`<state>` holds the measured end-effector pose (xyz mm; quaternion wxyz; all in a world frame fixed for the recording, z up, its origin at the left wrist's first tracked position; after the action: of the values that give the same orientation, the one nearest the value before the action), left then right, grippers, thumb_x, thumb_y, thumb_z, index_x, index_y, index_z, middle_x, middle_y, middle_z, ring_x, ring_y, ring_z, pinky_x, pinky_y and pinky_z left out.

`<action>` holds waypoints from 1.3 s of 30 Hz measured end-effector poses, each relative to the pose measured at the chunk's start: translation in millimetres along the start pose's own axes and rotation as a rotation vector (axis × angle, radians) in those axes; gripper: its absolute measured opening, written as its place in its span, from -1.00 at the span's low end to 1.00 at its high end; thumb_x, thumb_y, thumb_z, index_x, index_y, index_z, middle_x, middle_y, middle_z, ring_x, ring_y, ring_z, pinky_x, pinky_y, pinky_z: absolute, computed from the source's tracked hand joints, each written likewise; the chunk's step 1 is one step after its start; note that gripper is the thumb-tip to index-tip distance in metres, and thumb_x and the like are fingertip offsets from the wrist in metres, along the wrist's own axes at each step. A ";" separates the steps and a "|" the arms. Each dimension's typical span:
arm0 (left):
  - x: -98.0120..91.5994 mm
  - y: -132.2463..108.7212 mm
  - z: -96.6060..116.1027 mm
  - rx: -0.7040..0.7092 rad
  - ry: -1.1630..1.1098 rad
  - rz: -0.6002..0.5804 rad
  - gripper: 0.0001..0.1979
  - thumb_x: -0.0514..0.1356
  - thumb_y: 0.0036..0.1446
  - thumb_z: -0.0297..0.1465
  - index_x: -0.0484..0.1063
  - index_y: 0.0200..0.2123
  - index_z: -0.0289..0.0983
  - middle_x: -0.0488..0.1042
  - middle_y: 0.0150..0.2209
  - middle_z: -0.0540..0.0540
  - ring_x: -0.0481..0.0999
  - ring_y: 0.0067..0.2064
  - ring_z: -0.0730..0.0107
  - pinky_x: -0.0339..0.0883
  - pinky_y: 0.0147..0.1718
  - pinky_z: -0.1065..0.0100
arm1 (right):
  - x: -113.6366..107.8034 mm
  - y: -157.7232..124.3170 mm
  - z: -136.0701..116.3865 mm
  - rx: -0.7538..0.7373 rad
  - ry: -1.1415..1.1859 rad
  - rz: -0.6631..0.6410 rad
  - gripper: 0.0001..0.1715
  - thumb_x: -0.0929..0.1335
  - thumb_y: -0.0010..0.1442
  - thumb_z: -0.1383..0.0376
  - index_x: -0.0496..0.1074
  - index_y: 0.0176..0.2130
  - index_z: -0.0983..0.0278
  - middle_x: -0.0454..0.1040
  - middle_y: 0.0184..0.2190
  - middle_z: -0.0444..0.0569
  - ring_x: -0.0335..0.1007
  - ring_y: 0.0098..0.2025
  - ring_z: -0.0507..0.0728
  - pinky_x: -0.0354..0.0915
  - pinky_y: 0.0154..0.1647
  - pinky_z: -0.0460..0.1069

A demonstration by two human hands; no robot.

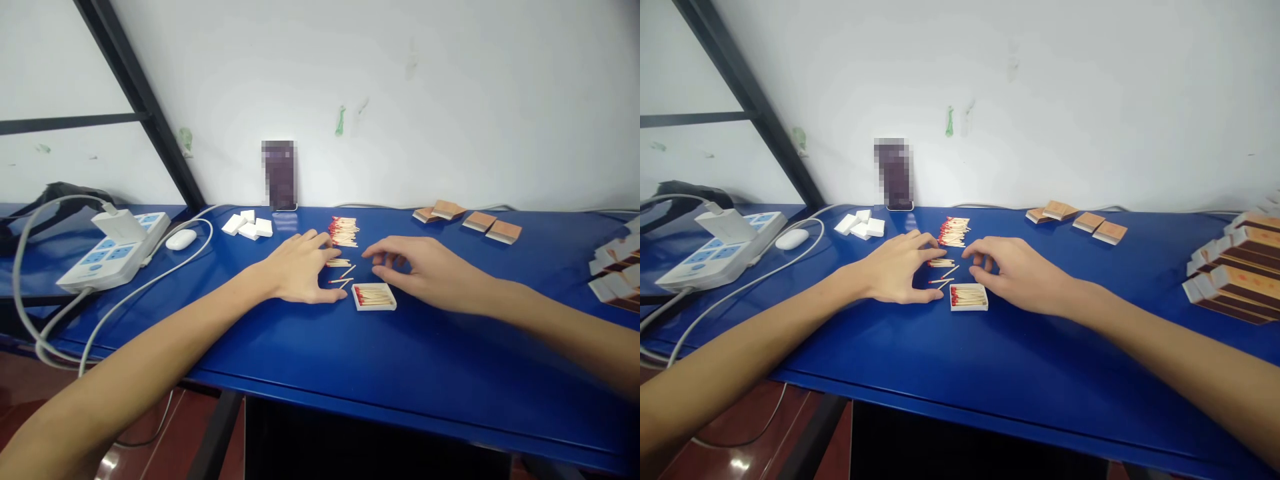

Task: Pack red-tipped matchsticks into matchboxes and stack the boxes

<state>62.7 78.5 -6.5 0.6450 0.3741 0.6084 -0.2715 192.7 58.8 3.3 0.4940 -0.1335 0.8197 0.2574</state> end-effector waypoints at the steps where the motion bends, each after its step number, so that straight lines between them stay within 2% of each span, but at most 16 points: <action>1: 1.9 0.1 -0.3 -0.004 0.012 -0.018 -0.22 0.12 0.09 0.15 0.41 0.14 -0.35 0.40 0.00 -0.27 0.35 -0.02 0.03 0.25 -0.04 0.08 | 3.5 5.9 3.7 0.023 -0.002 -0.049 -0.70 0.29 0.25 0.21 0.50 -0.08 0.24 0.55 -0.36 -0.06 0.43 -0.39 0.08 0.29 -0.37 -0.02; 5: 1.7 -0.7 -2.4 -0.014 0.002 -0.056 -0.28 0.12 0.11 0.13 0.46 0.08 -0.33 0.41 -0.07 -0.23 0.37 -0.09 0.11 0.25 -0.11 0.16 | 17.7 24.4 10.8 0.071 0.025 -0.215 -0.74 0.35 0.19 0.15 0.55 -0.19 0.22 0.51 -0.50 -0.13 0.38 -0.48 0.04 0.24 -0.44 -0.04; 8: -1.8 -1.7 -4.9 -0.011 -0.027 -0.051 -0.34 0.15 0.11 0.10 0.49 0.04 -0.31 0.41 -0.09 -0.20 0.38 -0.12 0.16 0.24 -0.15 0.22 | 23.6 31.2 8.8 0.073 0.052 -0.254 -0.76 0.36 0.18 0.13 0.55 -0.28 0.22 0.47 -0.54 -0.14 0.33 -0.52 0.03 0.20 -0.46 -0.04; 15: -4.5 -1.2 -5.9 0.028 -0.120 -0.005 -0.58 0.18 0.17 -0.04 0.56 -0.17 -0.28 0.43 -0.21 -0.13 0.42 -0.17 0.21 0.22 -0.25 0.27 | 29.3 33.2 0.6 0.077 0.044 -0.262 -0.79 0.34 0.17 0.19 0.53 -0.37 0.24 0.39 -0.58 -0.15 0.24 -0.53 0.01 0.14 -0.47 -0.05; 23: -2.6 2.2 -11.9 0.012 -0.225 0.035 -0.69 0.16 0.27 -0.16 0.60 -0.15 -0.22 0.45 -0.27 -0.09 0.43 -0.29 0.35 0.23 -0.33 0.33 | 21.8 41.3 -11.4 0.043 -0.001 -0.242 -0.76 0.34 0.17 0.18 0.58 -0.38 0.21 0.37 -0.60 -0.15 0.19 -0.56 0.00 0.05 -0.52 -0.04; 26: -2.5 3.5 -13.9 -0.001 -0.256 0.056 -0.74 0.16 0.28 -0.23 0.59 -0.18 -0.24 0.47 -0.27 -0.09 0.44 -0.30 0.37 0.26 -0.31 0.34 | 16.6 41.5 -8.4 0.048 -0.017 -0.203 -0.74 0.36 0.16 0.12 0.59 -0.32 0.20 0.38 -0.60 -0.15 0.21 -0.57 0.01 0.07 -0.51 -0.04; 29: -2.3 4.2 -13.5 -0.002 -0.259 0.072 -0.79 0.17 0.26 -0.31 0.57 -0.22 -0.27 0.48 -0.27 -0.09 0.45 -0.30 0.37 0.26 -0.30 0.33 | 22.8 40.3 -7.3 0.022 -0.027 -0.232 -0.62 0.36 0.18 0.02 0.61 -0.20 0.21 0.39 -0.63 -0.16 0.23 -0.59 0.02 0.10 -0.49 -0.03; 31: -1.4 4.3 -12.7 0.000 -0.250 0.079 -0.81 0.17 0.26 -0.32 0.56 -0.22 -0.28 0.49 -0.26 -0.09 0.45 -0.31 0.38 0.26 -0.32 0.34 | 28.4 40.3 -8.9 -0.003 -0.028 -0.244 -0.61 0.35 0.20 0.02 0.62 -0.18 0.20 0.40 -0.64 -0.16 0.24 -0.58 0.02 0.12 -0.48 -0.03; 35: 0.8 4.0 -10.9 0.018 -0.221 0.090 -0.79 0.14 0.29 -0.31 0.53 -0.23 -0.29 0.48 -0.27 -0.09 0.44 -0.31 0.38 0.25 -0.32 0.34 | 33.4 43.2 -11.8 -0.015 -0.022 -0.206 -0.67 0.34 0.24 0.11 0.64 -0.28 0.22 0.47 -0.57 -0.12 0.25 -0.54 0.02 0.12 -0.45 -0.03; 39: -0.2 2.7 -9.5 0.026 -0.140 0.080 -0.74 0.10 0.33 -0.27 0.52 -0.18 -0.29 0.48 -0.23 -0.11 0.46 -0.21 0.29 0.28 -0.25 0.30 | 36.1 44.8 -10.5 0.019 -0.011 -0.207 -0.70 0.34 0.23 0.13 0.59 -0.35 0.25 0.46 -0.56 -0.13 0.26 -0.52 0.03 0.12 -0.46 -0.04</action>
<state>59.3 87.7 -5.8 0.6914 0.3867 0.5430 -0.2786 146.5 91.5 -11.5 0.5236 -0.2115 0.8013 0.1977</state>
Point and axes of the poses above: each hand's wrist, its own y-axis towards the middle knuckle, its own x-axis out of the palm, z = x × y, the point moved 9 cm from there along y, towards the middle knuckle
